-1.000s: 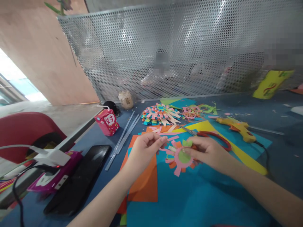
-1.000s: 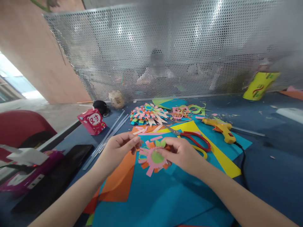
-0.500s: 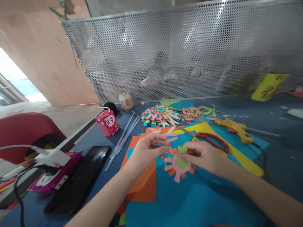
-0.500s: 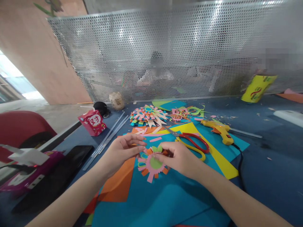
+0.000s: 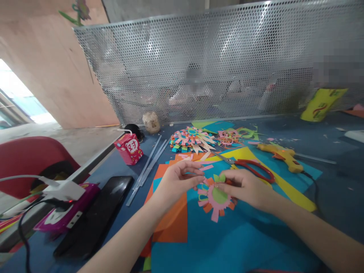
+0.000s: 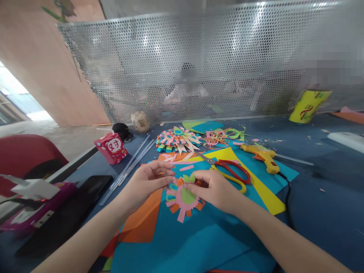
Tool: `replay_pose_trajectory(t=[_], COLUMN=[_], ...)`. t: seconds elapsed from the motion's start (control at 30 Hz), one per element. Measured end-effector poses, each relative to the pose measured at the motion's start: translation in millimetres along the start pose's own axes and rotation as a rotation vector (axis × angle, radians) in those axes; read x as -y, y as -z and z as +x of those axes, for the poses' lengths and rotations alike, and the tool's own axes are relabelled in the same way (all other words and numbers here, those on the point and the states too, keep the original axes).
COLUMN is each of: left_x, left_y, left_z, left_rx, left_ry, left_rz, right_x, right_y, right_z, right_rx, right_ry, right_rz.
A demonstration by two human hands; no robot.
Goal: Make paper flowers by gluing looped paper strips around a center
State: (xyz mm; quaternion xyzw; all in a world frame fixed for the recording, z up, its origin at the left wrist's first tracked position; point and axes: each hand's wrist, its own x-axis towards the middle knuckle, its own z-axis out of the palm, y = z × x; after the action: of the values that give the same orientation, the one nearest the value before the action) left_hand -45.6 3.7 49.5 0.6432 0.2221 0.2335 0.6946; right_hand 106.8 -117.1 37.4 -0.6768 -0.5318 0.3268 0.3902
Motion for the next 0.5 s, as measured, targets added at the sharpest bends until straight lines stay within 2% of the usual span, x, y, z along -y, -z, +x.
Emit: replay_pose_trajectory(t=[0.13, 0.33, 0.5], left_x=[2, -1, -4], left_y=[0.5, 2.5, 2.9], left_z=[2, 5, 4], left_rx=[-0.013, -0.164, -0.125], left_ry=[0.004, -0.015, -0.101], left_rz=[-0.001, -0.028, 0.086], right_x=[-2, -2, -9], right_y=[0, 5, 8], right_z=[1, 4, 11], right_rx=[0.006, -0.05, -0.115], right_ry=[0.005, 0.004, -0.015], right_rz=[0.065, 0.136, 0.15])
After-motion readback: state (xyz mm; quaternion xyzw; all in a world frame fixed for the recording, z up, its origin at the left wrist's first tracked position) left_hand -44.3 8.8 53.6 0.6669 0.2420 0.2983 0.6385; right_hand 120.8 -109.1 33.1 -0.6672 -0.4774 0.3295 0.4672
